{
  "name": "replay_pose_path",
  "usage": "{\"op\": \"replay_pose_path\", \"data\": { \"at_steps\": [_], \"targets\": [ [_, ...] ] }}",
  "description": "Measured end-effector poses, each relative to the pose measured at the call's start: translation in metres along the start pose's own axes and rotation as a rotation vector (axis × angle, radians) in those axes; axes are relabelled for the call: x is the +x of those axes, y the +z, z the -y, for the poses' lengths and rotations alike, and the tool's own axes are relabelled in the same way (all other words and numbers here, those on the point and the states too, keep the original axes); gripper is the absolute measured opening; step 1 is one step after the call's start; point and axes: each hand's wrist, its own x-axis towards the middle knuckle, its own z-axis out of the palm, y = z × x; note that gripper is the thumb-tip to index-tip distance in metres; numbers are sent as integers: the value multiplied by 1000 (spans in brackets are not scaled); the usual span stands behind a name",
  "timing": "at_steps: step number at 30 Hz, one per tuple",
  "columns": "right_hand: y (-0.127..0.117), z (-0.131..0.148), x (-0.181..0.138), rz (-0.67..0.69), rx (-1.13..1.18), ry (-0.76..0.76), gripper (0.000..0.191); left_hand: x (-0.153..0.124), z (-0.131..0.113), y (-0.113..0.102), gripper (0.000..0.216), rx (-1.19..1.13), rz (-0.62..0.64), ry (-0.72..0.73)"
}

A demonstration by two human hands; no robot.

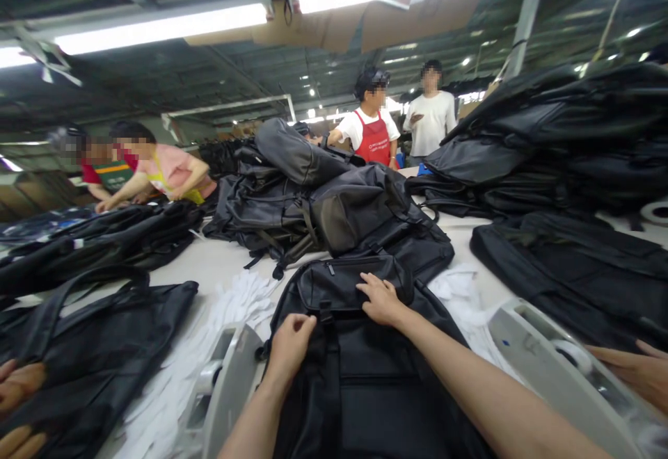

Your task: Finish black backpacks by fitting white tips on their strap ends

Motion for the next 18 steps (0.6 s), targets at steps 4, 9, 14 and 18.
{"op": "replay_pose_path", "data": {
  "at_steps": [4,9,14,18],
  "targets": [
    [-6,35,-4,-10,136,-79,39,-39,-6,1,40,282,125,111],
    [20,65,-1,67,241,32,37,-45,-7,15,37,491,172,122],
    [49,61,13,30,375,140,37,-39,-2,14,32,565,242,144],
    [64,57,7,-67,471,86,40,-47,-2,14,35,611,268,179]
  ]
}}
